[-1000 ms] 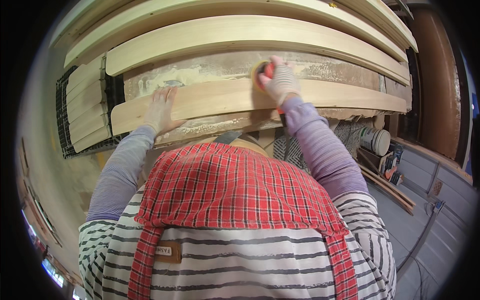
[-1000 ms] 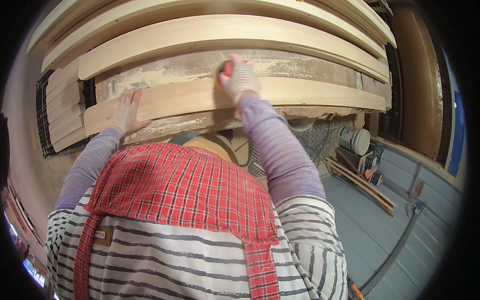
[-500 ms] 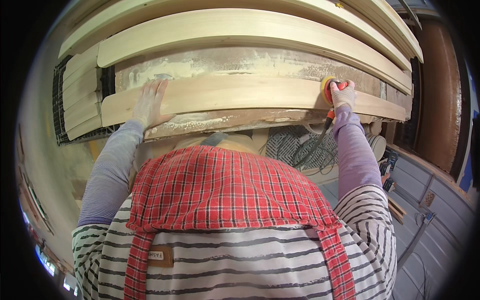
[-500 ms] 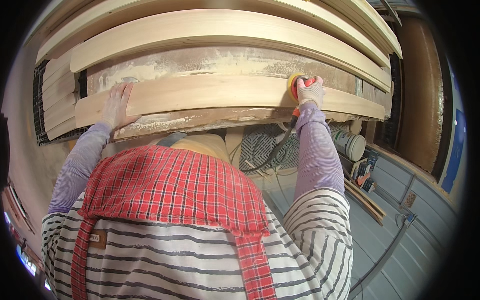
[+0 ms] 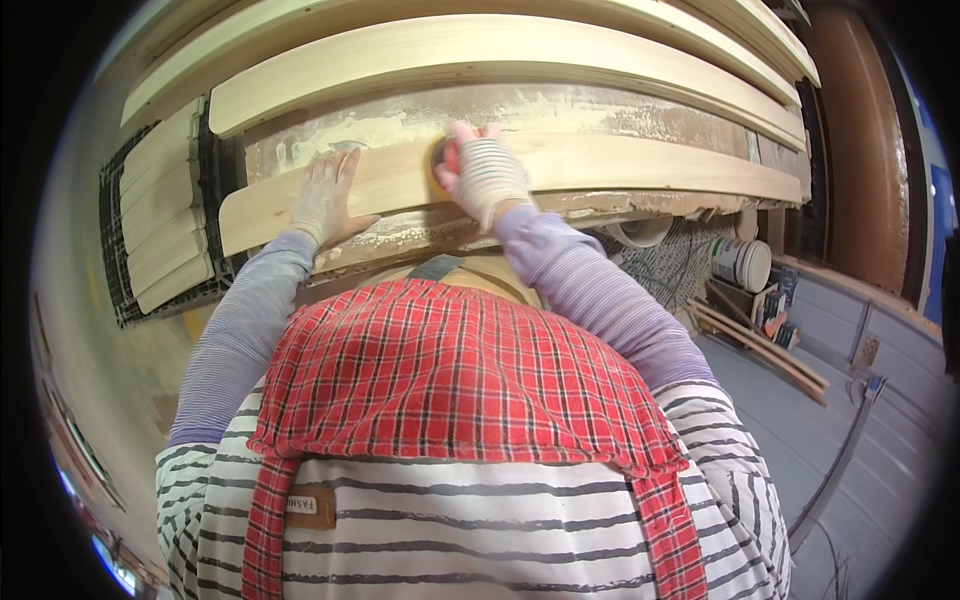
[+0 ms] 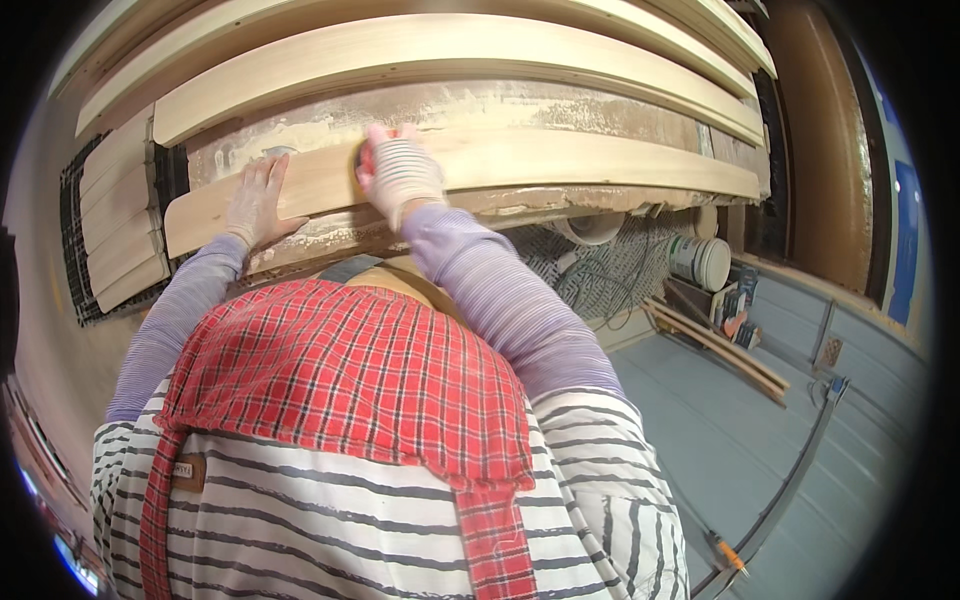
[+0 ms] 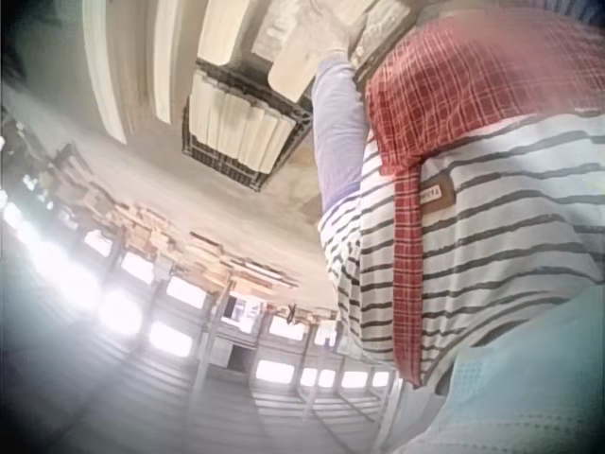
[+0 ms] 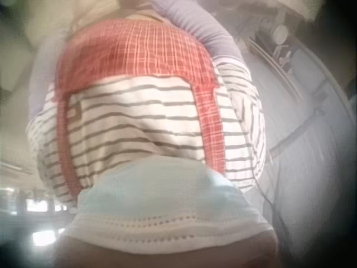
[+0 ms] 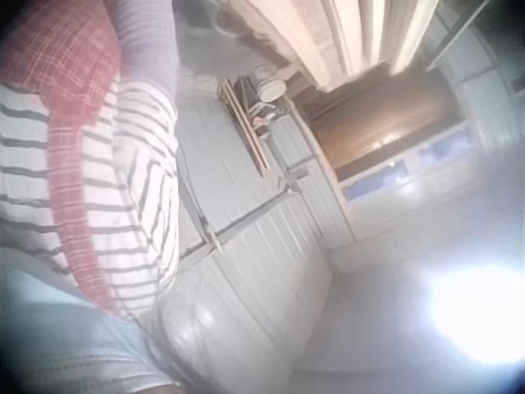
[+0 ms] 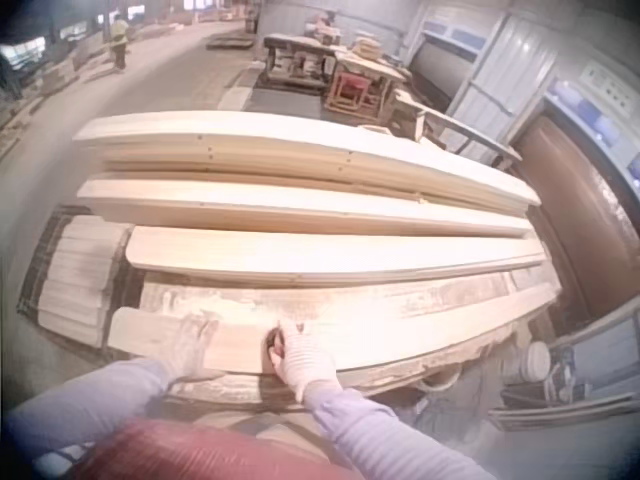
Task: The person sands a piece of wood using an orbital sander, moving it across the surface and edges while holding the wood steady by hand.
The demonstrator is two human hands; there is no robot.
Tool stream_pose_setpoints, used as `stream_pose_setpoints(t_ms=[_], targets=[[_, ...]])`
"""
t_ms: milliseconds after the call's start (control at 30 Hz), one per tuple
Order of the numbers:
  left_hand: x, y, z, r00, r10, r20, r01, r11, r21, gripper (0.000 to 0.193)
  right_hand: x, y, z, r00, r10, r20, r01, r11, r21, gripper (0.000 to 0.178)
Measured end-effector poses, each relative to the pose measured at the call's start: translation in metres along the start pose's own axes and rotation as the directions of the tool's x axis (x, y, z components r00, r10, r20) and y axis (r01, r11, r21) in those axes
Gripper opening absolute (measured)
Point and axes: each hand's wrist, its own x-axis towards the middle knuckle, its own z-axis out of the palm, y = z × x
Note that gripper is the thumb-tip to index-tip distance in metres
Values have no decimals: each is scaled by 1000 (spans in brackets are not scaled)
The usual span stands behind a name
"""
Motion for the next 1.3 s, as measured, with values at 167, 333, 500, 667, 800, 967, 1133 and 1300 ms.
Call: stream_pose_setpoints(t_ms=[167, 333, 500, 667, 800, 967, 1133, 1300], targets=[[0, -3, 7, 999, 13, -40, -15, 998, -56, 107, -10, 0, 24, 990, -141, 10, 141, 990, 32, 32], [0, 1, 4, 998, 1, -59, -3, 999, -36, 108, -23, 80, -24, 993, 73, -93, -73, 997, 1, 46], [3, 4, 15, 997, -35, -73, 30, 997, -72, 110, -13, 213, -55, 932, 198, -305, -202, 979, 18, 62], [4, 13, 6, 989, -144, 32, 143, 989, 22, 112, 3, 314, -91, 813, 376, -445, -405, 914, 33, 67], [-6, 22, 6, 967, -238, 88, 234, 971, 54, 114, 21, 351, -115, 702, 483, -523, -562, 827, 9, 71], [-43, -44, 55, 867, -494, -58, 495, 869, -10, 91, 27, 384, -104, 693, 465, -551, -564, 826, -13, 67], [-110, -154, 93, 461, -886, -53, 777, 432, -458, 78, 31, 319, -87, 751, 457, -476, -520, 854, 0, 65], [-114, -165, 81, 551, -792, 263, 438, 6, -899, 51, 43, 200, -47, 790, 416, -450, -455, 890, 23, 62]])
